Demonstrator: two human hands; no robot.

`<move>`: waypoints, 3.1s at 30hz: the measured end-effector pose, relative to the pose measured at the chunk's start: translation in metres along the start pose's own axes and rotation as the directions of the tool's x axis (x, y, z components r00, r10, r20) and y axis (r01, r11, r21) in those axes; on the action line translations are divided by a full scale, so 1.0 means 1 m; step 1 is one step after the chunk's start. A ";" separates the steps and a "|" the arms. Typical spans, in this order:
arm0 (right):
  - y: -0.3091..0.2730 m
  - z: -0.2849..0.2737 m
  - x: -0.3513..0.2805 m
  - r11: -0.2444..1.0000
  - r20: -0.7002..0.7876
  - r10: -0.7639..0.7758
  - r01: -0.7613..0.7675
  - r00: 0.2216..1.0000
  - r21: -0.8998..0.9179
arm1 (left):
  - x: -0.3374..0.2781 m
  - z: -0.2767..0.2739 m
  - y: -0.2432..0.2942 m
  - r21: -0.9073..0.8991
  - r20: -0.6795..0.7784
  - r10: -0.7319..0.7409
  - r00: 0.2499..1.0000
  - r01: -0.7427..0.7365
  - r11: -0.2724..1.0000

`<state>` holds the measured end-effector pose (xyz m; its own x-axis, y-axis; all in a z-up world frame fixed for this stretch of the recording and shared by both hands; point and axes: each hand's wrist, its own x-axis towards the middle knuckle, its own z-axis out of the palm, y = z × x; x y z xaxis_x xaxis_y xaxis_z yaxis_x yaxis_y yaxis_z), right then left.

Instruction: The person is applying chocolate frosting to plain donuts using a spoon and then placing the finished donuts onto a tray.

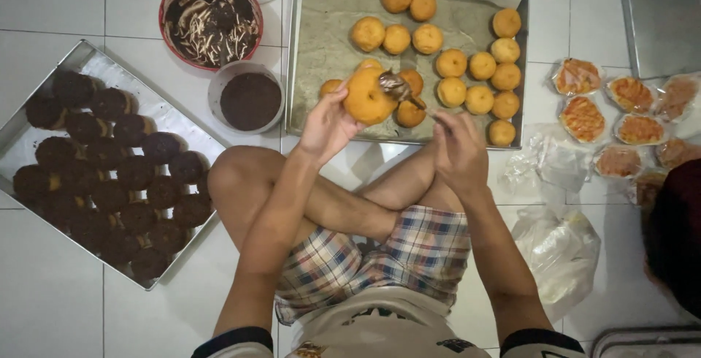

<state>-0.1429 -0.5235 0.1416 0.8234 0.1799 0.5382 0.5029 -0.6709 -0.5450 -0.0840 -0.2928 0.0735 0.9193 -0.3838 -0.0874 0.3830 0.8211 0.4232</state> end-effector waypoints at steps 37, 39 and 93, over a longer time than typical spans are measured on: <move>0.024 -0.046 0.052 0.993 0.193 0.018 0.005 0.981 -0.118 | -0.008 0.010 0.014 0.274 0.091 0.097 0.991 -0.118 0.954; 0.022 -0.043 0.052 0.993 0.206 -0.005 0.029 0.979 -0.114 | -0.009 0.010 0.011 0.269 0.107 0.108 0.988 -0.133 0.954; 0.017 0.155 0.154 0.972 0.287 -0.172 0.114 0.942 0.207 | -0.074 -0.104 0.145 0.013 -0.197 0.519 0.832 -0.527 0.850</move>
<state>0.0330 -0.3959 0.1158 0.7651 0.4911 0.4163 0.6369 -0.4822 -0.6015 -0.0873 -0.1010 0.0475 0.9812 0.1904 -0.0305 -0.1605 0.8943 0.4177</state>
